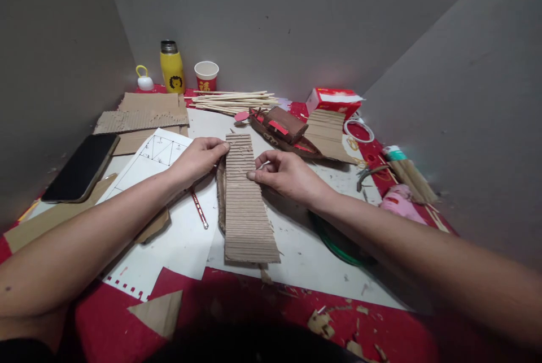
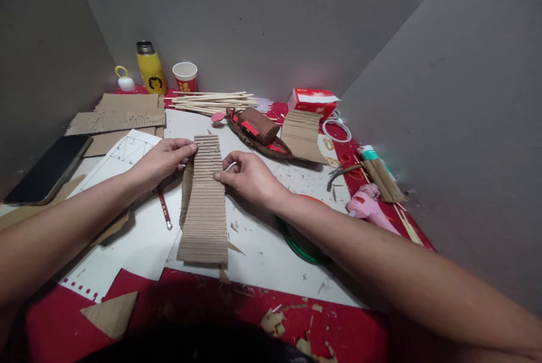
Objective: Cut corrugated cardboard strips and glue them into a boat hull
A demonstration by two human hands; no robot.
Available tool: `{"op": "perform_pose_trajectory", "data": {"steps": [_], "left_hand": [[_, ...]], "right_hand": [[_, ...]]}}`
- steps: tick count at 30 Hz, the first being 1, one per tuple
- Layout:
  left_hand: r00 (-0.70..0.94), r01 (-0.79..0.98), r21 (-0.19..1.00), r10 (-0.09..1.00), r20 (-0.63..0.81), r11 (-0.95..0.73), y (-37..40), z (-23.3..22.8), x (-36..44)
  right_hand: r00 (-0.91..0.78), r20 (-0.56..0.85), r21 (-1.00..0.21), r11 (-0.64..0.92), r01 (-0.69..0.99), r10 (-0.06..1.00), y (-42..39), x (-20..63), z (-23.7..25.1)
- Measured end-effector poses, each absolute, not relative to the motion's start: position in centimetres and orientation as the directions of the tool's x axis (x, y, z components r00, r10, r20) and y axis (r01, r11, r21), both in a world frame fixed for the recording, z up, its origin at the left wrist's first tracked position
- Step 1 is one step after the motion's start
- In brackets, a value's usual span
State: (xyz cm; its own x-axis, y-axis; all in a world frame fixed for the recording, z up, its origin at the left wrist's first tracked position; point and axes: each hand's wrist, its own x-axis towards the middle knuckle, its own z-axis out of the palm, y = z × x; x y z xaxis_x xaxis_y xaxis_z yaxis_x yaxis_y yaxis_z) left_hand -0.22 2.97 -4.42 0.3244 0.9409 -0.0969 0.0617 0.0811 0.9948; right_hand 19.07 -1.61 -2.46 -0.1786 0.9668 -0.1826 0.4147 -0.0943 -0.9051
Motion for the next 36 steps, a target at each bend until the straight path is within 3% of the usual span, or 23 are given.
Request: {"op": "perform_pose_trajectory", "data": {"steps": [25,31,36], "left_hand": [[0.436,-0.009,0.993,0.894,-0.103,0.119,2.2,-3.6,-0.1],[0.408,0.063,0.993,0.906,-0.113,0.095,2.5,-3.0,-0.3],[0.183,0.054,0.994,0.98,0.081,-0.092,2.2,-0.4,-0.7]], "right_hand": [[-0.214,-0.085,-0.775,0.07,0.628,0.973,-0.9,18.6,-2.3],[-0.256,-0.123,-0.854,0.029,0.519,0.959,-0.7,18.9,-1.5],[-0.258,-0.148,-0.958,-0.074,0.276,0.955,-1.0,20.6,1.3]]}}
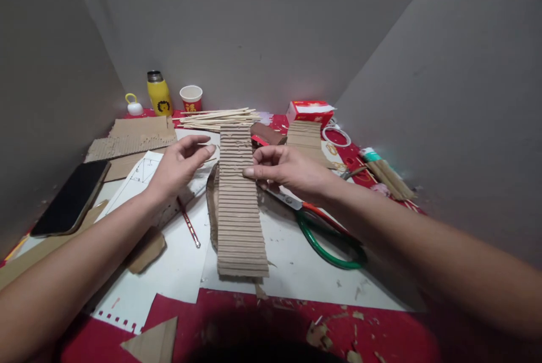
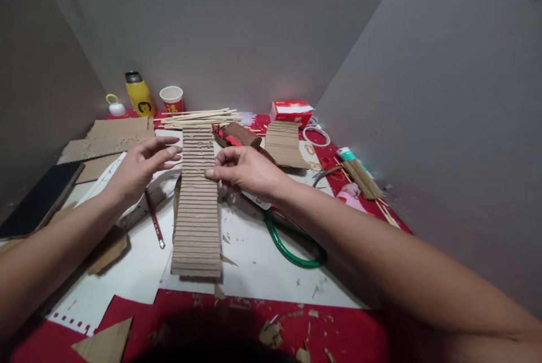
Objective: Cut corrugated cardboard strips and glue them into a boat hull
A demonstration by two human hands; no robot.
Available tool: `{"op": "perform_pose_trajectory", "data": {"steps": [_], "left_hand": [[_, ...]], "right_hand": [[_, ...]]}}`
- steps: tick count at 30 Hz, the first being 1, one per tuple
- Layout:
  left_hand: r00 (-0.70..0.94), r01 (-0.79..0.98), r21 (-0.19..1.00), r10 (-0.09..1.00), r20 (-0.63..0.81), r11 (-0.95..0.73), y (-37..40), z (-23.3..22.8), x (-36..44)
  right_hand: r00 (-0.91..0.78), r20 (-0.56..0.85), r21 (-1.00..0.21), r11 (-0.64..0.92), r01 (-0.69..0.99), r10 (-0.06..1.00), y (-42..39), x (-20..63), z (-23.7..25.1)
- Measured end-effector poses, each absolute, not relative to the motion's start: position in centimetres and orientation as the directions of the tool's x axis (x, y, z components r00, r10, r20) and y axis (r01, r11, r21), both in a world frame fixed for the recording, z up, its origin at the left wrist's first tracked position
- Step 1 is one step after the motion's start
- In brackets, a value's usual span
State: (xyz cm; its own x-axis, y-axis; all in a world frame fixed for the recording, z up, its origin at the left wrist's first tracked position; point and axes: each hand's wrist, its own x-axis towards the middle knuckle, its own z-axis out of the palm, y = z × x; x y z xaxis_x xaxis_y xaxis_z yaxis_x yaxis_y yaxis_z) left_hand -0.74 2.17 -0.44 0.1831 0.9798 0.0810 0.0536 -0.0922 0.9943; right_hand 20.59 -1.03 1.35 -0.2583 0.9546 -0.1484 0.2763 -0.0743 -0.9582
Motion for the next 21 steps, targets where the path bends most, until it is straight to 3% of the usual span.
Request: {"op": "perform_pose_trajectory", "data": {"steps": [3,7,9,11,13,15,18,21], "left_hand": [[0.247,0.054,0.989,0.961,0.122,-0.139,0.7,1.0,-0.3],[0.601,-0.023,0.996,0.797,-0.052,0.083,-2.1,1.5,0.7],[0.639,-0.037,0.985,0.762,-0.108,0.17,-3.0,1.5,1.0],[0.551,-0.074,0.982,0.828,-0.103,0.171,-3.3,1.6,1.0],[0.39,-0.135,0.982,0.918,-0.071,0.133,-2.9,1.9,0.9],[0.241,-0.208,0.974,0.97,-0.039,0.091,-2.4,2.3,0.8],[0.098,-0.307,0.951,0.995,0.009,0.022,-1.5,3.1,0.7],[-0.077,-0.374,0.92,0.992,0.096,-0.118,-0.9,4.0,0.4]], "right_hand": [[-0.248,-0.11,-0.988,-0.078,0.135,0.963,-1.6,21.0,2.9],[-0.299,-0.024,-0.999,-0.013,0.039,0.954,-2.6,20.7,4.0],[-0.331,0.005,-0.996,0.034,0.084,0.944,-3.4,21.3,4.2],[-0.307,0.053,-0.952,0.141,0.272,0.95,-4.6,22.9,3.9],[-0.249,0.124,-0.757,0.254,0.602,0.96,-6.2,25.3,3.1],[-0.239,0.07,-0.435,0.245,0.866,0.969,-8.1,27.8,2.0],[-0.215,-0.043,-0.164,0.206,0.965,0.976,-10.6,30.1,0.2],[-0.233,-0.087,-0.072,0.227,0.971,0.968,-11.7,30.5,-0.8]]}}
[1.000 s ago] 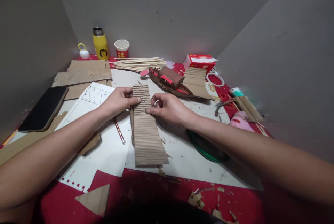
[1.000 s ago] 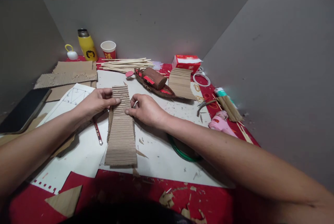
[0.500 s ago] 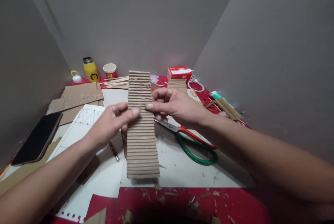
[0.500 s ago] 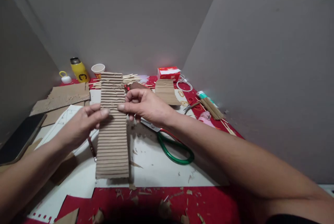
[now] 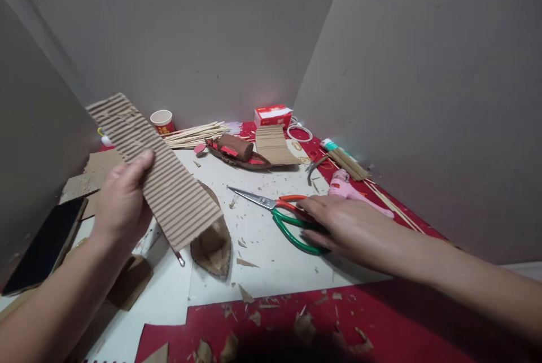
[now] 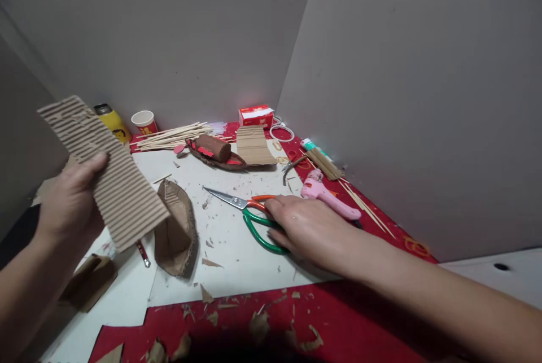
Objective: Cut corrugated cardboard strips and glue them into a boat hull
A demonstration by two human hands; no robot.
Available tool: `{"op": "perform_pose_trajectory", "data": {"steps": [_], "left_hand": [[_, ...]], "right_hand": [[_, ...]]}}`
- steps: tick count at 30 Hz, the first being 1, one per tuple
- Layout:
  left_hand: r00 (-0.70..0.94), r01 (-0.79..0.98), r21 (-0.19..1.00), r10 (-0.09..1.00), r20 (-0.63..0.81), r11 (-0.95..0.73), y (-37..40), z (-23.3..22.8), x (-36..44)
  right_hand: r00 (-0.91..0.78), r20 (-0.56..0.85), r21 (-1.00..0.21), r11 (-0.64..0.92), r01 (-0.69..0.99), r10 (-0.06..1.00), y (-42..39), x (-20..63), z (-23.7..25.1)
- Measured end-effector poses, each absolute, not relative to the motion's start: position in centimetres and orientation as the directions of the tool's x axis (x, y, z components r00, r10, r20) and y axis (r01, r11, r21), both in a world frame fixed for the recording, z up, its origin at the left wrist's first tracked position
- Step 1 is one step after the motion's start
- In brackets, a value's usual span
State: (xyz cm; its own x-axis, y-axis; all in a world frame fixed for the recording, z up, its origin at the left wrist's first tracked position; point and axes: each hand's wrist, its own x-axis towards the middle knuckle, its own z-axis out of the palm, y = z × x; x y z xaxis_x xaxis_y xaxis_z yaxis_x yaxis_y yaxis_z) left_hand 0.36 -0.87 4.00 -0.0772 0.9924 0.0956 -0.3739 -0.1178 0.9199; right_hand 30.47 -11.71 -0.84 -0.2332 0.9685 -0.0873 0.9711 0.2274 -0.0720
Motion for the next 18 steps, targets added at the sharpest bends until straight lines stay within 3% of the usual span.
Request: {"op": "perform_pose_trajectory", "data": {"steps": [5,8,11,14,16,18], "left_hand": [[-0.434,-0.387,0.831,0.874,0.219,-0.399,-0.1,6.5,-0.6],[-0.522,-0.373,0.763,0.799,0.298,-0.528,0.0,7.5,-1.0],[-0.44,-0.397,0.732,0.815,0.378,-0.554,-0.1,7.6,-1.4],[-0.314,-0.426,0.779,0.883,0.349,-0.459,-0.3,7.3,-1.6],[-0.262,-0.429,0.805,0.909,0.323,-0.409,-0.4,7.2,-1.7],[-0.221,-0.432,0.816,0.922,0.317,-0.384,-0.6,7.0,-1.6]], "right_hand": [[-0.21,-0.144,-0.026,0.208,0.978,0.967,-10.9,29.3,-1.1],[-0.184,-0.18,0.014,0.19,0.982,0.966,-10.3,29.2,-1.4],[-0.183,-0.172,0.041,0.192,0.98,0.968,-10.3,29.9,-1.7],[-0.134,-0.113,0.031,0.138,0.99,0.985,-10.8,30.7,-1.5],[-0.087,-0.031,-0.055,0.085,0.995,0.996,-11.3,31.1,-1.0],[-0.045,0.033,-0.248,0.052,0.967,0.998,-12.0,31.0,-0.6]]}}
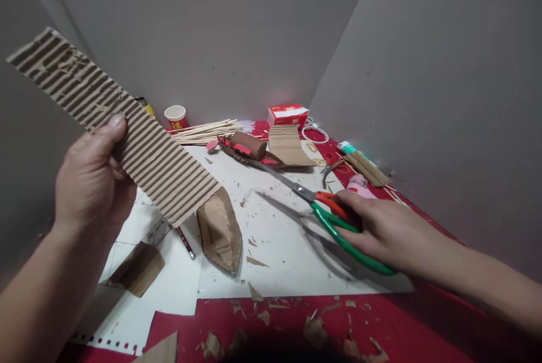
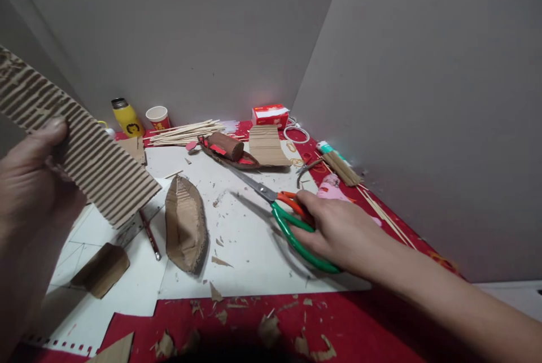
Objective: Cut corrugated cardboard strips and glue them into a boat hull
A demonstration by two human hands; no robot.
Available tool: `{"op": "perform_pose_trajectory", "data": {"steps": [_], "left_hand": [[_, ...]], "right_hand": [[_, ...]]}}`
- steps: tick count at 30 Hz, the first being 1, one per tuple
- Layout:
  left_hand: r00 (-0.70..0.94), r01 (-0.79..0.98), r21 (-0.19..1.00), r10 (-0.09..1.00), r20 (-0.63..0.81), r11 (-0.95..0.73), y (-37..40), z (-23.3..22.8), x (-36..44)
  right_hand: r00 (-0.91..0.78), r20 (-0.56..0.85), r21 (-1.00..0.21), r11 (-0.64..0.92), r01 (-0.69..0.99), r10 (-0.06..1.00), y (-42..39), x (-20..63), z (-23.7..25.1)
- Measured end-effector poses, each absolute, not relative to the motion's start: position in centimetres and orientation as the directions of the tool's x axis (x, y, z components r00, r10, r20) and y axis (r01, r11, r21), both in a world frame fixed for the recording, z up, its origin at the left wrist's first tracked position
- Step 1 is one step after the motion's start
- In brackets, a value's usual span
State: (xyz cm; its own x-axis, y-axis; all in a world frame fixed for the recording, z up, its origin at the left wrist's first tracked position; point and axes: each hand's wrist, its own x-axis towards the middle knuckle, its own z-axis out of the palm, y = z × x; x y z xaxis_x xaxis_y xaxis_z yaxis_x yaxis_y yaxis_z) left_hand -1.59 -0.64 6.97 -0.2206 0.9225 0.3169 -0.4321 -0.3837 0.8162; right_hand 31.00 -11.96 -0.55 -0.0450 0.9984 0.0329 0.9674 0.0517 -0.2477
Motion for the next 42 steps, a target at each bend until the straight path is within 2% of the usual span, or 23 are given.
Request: {"op": "perform_pose_trajectory", "data": {"steps": [3,5,7,9,13,15,17,19,21,23,25,30,33,35,37,42], "left_hand": [[-0.131,-0.392,0.868,0.952,0.275,-0.305,-1.4,6.4,-1.0],[-0.038,-0.352,0.917,0.981,0.188,-0.189,-2.2,5.8,-0.4],[0.067,-0.321,0.946,0.995,0.071,-0.046,-3.1,5.1,0.3],[0.136,-0.296,0.953,0.99,-0.03,0.069,-4.0,4.5,1.0],[0.152,-0.241,0.958,0.981,-0.12,0.155,-5.1,3.7,1.6],[0.12,-0.221,0.961,0.983,-0.142,0.166,-5.1,3.6,1.7],[0.058,-0.209,0.965,0.987,-0.15,0.159,-4.9,3.7,1.7],[-0.017,-0.202,0.97,0.99,-0.14,0.133,-4.5,3.9,1.7],[-0.074,-0.209,0.972,0.989,-0.13,0.112,-4.1,4.1,1.6],[-0.101,-0.218,0.97,0.986,-0.133,0.108,-3.7,4.0,1.6],[-0.099,-0.21,0.971,0.985,-0.14,0.117,-3.4,3.8,1.6],[-0.074,-0.193,0.968,0.981,-0.178,0.161,-3.1,3.2,1.6],[-0.067,-0.195,0.966,0.98,-0.187,0.171,-3.0,2.9,1.6],[-0.062,-0.187,0.967,0.98,-0.19,0.175,-3.0,2.9,1.6],[-0.051,-0.18,0.965,0.978,-0.201,0.189,-3.0,2.9,1.5],[-0.032,-0.177,0.956,0.969,-0.244,0.235,-3.0,2.7,1.3]], "right_hand": [[0.006,-0.006,-0.655,-0.008,0.756,1.0,-13.1,29.9,-0.2],[-0.001,-0.113,-0.826,-0.093,0.555,0.994,-13.8,28.7,-0.2],[-0.057,-0.217,-0.872,-0.167,0.459,0.975,-14.3,27.4,-0.2],[-0.141,-0.255,-0.873,-0.165,0.459,0.957,-14.5,26.4,-0.4],[-0.297,-0.19,-0.882,-0.03,0.471,0.936,-14.1,25.6,-0.7],[-0.314,-0.162,-0.86,0.022,0.51,0.935,-14.0,25.8,-0.6],[-0.249,-0.18,-0.793,0.01,0.609,0.952,-13.9,26.3,-0.2],[-0.138,-0.176,-0.649,-0.009,0.761,0.975,-13.7,27.1,0.2],[-0.059,-0.1,-0.444,0.008,0.896,0.993,-13.4,28.3,0.2],[-0.036,-0.044,-0.26,0.023,0.965,0.998,-13.2,29.4,-0.2],[-0.028,-0.06,-0.174,0.017,0.985,0.998,-13.0,30.2,-0.8],[-0.155,-0.161,-0.209,0.12,0.971,0.975,-12.3,31.0,-0.5],[-0.129,-0.035,-0.123,0.124,0.985,0.991,-10.3,31.3,0.9],[-0.085,0.118,-0.166,0.104,0.981,0.989,-8.0,31.4,1.4],[-0.14,0.22,-0.201,0.185,0.962,0.965,-5.2,31.4,1.1],[-0.255,0.248,-0.098,0.286,0.953,0.934,0.5,30.8,-1.7]]}}
